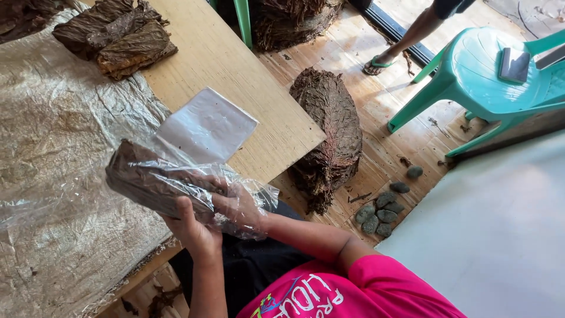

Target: The person places dried leaf bundles into clear plastic bags, folds the top, and ties each bag with a small white tie. The person repeats this process for multiple bundles on a wooden table.

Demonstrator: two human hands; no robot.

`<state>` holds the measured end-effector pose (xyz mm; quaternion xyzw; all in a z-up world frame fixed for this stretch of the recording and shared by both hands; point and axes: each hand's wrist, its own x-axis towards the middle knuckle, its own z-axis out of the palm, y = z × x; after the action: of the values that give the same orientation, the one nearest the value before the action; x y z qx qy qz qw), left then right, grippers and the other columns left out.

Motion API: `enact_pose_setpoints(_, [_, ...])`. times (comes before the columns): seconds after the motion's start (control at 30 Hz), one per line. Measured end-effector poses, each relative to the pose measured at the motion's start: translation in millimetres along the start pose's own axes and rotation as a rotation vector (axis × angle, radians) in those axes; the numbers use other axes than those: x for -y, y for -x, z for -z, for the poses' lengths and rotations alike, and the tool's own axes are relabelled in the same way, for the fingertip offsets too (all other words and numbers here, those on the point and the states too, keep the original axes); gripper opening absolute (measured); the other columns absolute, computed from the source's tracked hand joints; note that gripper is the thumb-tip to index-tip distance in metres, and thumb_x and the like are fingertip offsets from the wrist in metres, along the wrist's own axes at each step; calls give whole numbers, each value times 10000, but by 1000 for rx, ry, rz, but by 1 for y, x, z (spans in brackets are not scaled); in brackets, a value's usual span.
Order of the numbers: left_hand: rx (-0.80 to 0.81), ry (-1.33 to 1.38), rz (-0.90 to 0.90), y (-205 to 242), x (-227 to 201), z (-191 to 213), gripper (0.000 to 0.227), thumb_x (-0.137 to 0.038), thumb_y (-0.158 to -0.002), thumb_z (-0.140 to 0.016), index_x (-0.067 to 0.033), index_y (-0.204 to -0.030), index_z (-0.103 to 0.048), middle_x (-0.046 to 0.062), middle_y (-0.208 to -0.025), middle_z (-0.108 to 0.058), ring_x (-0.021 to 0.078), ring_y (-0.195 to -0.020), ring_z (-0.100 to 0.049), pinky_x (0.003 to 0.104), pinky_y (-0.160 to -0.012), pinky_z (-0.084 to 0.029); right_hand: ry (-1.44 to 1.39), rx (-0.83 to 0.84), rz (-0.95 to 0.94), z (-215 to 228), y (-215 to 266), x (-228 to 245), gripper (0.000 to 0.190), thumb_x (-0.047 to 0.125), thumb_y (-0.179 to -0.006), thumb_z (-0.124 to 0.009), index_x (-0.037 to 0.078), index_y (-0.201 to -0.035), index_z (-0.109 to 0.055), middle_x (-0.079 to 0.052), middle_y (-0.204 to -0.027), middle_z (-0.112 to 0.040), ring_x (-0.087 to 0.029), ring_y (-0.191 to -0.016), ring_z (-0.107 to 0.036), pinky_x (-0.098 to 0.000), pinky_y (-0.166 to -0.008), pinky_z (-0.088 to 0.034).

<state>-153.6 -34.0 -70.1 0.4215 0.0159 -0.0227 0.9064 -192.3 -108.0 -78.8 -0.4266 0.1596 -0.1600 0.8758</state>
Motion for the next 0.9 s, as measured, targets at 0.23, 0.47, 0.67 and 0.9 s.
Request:
enact_pose_setpoints(0.23, [-12, 231, -44, -42, -15, 26, 588, -591, -982, -709, -287, -1453, -533, 18, -1536, -488, 227, -1408, -525, 458, -1224, -432, 69, 346, -37, -16, 20, 58, 444, 49, -959, -652, 10, -1400, -625, -135, -1200, -738, -110, -904, -676, -212, -759, -583])
enact_pose_setpoints(0.47, [-127, 165, 48, -32, -24, 31, 276, -395, -952, -686, -268, -1155, -548, 44, -895, -593, 222, -718, -667, 324, -624, -564, 301, 52, -13, 65, -6, -37, 291, -71, -851, -664, -58, -1133, -733, -160, -812, -619, -156, -749, -528, -229, -732, -423])
enact_pose_setpoints(0.67, [-164, 131, 47, -32, -4, 42, 388, -229, -868, -841, -155, -1111, -549, 72, -966, -680, 198, -816, -709, 338, -706, -610, 942, 321, 336, 64, -4, -39, 615, -78, -782, -749, 90, -1362, -635, -274, -1464, -522, -484, -1276, -542, -531, -1036, -480])
enact_pose_setpoints(0.9, [-104, 167, -124, -39, -44, 60, 767, -532, -905, -708, -242, -1531, -374, 210, -1465, -440, 346, -1277, -503, 476, -1046, -457, -178, 28, -171, 43, -25, -53, 538, -63, -879, -677, 28, -1385, -517, -265, -1321, -622, -570, -1002, -673, -705, -795, -583])
